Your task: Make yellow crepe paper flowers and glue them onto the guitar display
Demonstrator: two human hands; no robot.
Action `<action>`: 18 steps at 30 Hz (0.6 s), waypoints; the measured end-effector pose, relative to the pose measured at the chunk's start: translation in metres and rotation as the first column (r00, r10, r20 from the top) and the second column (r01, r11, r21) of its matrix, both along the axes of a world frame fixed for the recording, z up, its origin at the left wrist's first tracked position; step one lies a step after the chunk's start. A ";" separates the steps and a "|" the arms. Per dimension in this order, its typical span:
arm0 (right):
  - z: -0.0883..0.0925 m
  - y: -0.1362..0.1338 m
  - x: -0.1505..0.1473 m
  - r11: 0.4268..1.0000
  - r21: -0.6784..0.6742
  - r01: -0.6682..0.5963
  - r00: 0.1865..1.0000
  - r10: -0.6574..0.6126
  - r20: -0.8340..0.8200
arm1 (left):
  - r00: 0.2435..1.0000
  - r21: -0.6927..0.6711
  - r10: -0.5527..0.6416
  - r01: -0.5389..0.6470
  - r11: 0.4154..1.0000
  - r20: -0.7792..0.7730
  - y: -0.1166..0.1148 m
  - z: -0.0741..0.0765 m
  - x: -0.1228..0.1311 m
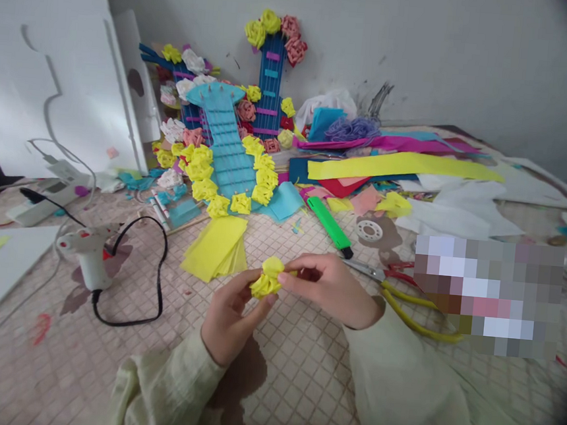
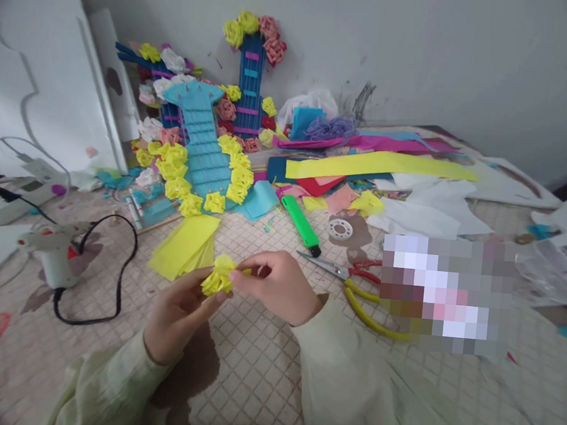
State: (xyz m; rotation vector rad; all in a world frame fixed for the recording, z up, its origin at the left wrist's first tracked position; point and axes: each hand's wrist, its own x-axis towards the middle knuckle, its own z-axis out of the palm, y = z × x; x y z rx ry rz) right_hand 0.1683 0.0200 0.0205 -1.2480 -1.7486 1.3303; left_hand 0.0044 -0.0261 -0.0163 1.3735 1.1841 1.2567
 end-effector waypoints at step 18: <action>0.001 -0.009 -0.006 0.999 0.042 0.022 0.996 -0.025 0.083 | 0.980 0.146 -0.058 0.086 0.986 -0.189 0.000 0.006 -0.006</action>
